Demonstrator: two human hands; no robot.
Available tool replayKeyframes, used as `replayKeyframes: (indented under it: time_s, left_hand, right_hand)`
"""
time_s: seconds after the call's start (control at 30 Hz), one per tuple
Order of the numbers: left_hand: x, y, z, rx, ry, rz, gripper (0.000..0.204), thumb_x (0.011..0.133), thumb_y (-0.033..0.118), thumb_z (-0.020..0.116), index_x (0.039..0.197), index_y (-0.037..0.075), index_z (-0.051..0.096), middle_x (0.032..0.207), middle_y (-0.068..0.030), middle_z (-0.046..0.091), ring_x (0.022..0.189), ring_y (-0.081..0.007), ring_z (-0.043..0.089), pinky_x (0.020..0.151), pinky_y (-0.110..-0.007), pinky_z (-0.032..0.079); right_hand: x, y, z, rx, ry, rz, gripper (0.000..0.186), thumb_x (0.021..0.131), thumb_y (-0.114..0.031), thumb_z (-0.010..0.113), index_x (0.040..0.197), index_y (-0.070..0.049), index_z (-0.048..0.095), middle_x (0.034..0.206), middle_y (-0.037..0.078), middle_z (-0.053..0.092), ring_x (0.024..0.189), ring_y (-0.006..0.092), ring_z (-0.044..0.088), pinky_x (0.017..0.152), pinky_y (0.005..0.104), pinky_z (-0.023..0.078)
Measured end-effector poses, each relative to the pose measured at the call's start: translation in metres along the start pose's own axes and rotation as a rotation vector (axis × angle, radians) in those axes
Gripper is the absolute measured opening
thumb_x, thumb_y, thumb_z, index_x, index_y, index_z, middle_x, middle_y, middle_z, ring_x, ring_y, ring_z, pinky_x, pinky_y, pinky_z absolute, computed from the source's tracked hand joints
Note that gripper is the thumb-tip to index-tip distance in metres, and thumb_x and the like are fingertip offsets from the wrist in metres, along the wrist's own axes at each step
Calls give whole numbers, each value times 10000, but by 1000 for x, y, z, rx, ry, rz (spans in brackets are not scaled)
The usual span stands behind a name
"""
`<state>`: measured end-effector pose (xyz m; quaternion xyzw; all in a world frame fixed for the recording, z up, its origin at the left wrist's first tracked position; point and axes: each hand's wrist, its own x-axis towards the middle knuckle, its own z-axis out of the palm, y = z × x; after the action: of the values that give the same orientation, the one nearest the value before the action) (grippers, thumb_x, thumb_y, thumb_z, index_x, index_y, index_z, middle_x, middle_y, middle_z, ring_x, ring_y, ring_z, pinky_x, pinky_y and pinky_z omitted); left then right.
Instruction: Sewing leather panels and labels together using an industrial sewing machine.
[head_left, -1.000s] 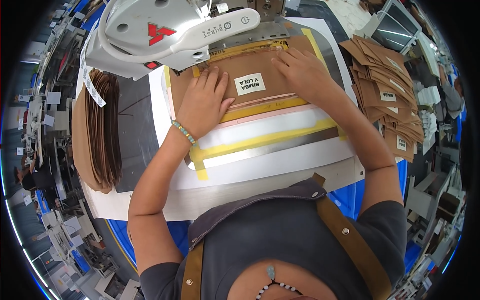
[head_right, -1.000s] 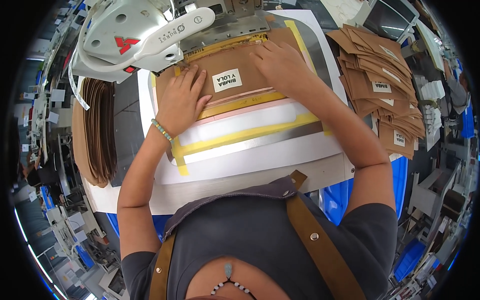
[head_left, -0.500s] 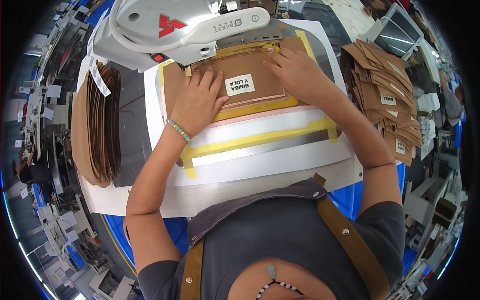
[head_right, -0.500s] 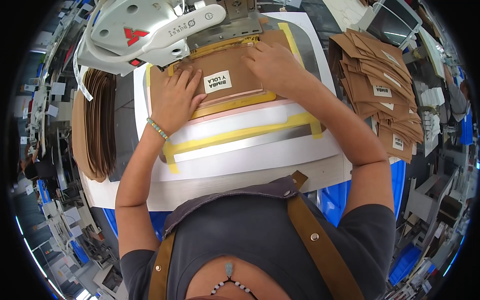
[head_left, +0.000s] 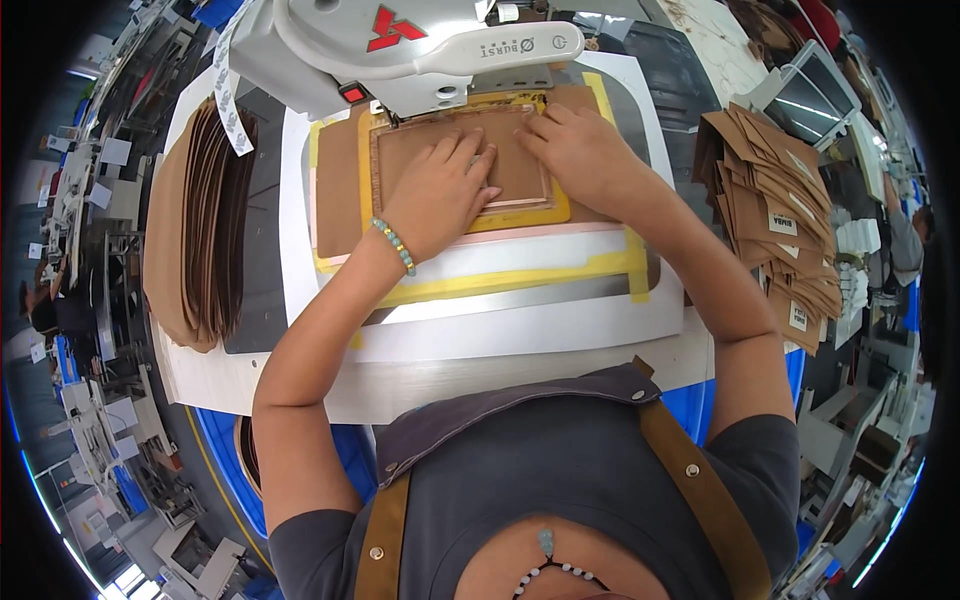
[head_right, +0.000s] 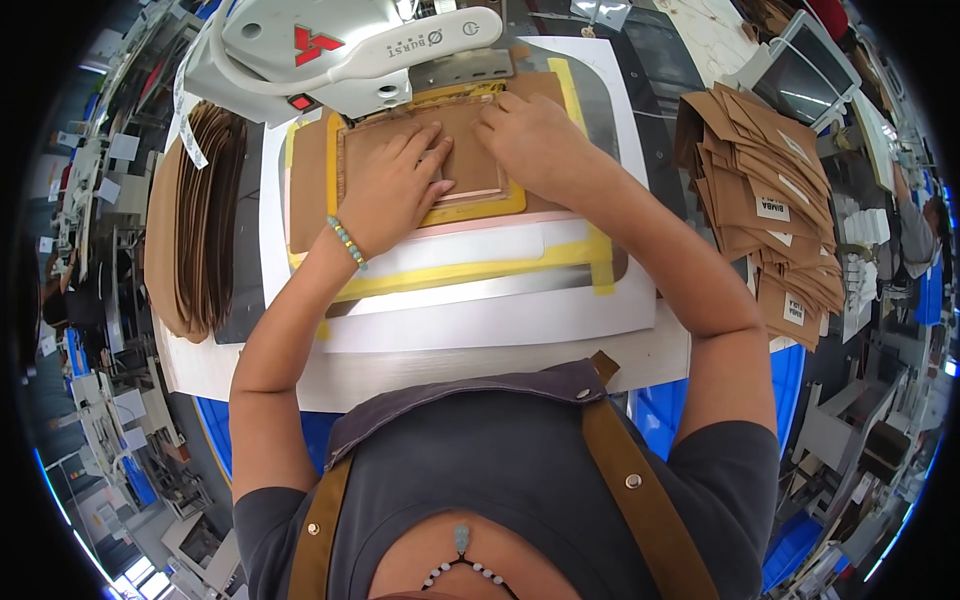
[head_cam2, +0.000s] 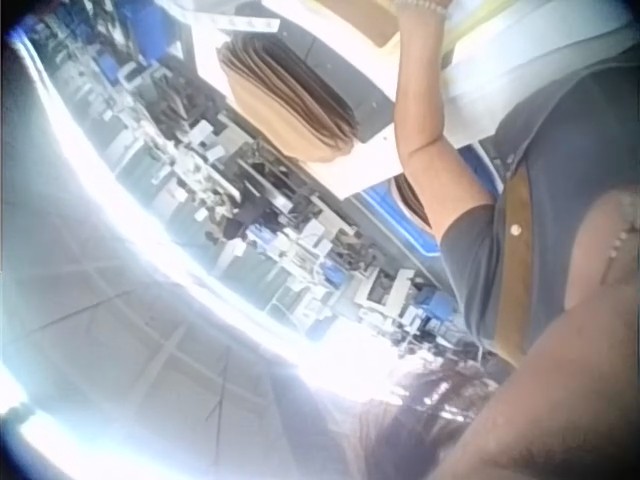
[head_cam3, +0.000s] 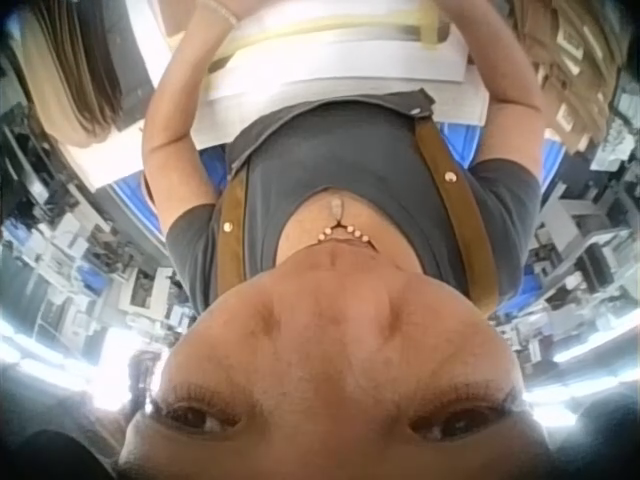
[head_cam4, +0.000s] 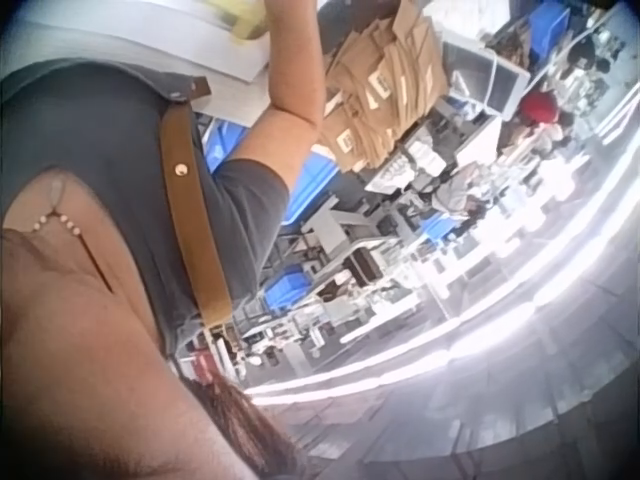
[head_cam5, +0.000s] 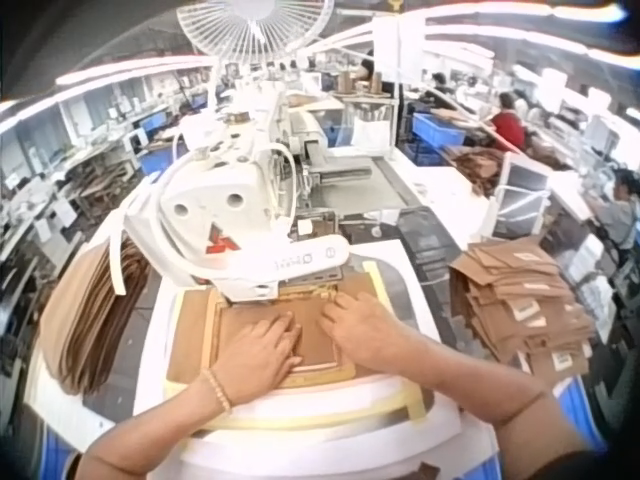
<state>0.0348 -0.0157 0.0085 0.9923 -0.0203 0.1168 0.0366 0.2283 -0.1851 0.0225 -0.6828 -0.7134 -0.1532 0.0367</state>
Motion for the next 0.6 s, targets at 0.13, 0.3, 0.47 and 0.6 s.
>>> replayKeyframes:
  time_s: [0.13,0.3,0.47,0.6]
  left_hand:
    - [-1,-1,-1,3,4,-20,491,1028,273,653,1421,-15,594,1497,-218,548,1366,-377,519,1129,-461,446]
    - [-5,-5,-1,-19,0,-3,483,1043,266,634,1424,-27,589,1506,-229,538,1393,-389,502,1151,-470,434]
    - [-9,-10,-1,-57,31,-13,456,1057,245,615,1418,-33,595,1518,-222,533,1399,-393,505,1177,-466,425]
    - [-14,-13,-2,-92,46,-34,434,1048,203,624,1415,-26,599,1517,-193,543,1384,-383,524,1170,-453,448]
  right_hand:
    - [10,-8,-1,36,-42,-18,361,899,-123,649,1243,-44,725,1335,87,694,1189,247,636,952,356,544]
    - [17,-15,2,40,-76,-16,372,898,-110,646,1257,-38,716,1349,84,690,1192,242,630,939,349,544]
    - [16,-11,-3,116,-26,-68,378,905,-76,631,1273,-38,708,1361,89,682,1189,259,626,963,374,535]
    - [-4,1,-14,198,81,-20,353,893,-71,649,1236,-75,731,1255,63,701,1187,250,634,965,386,524]
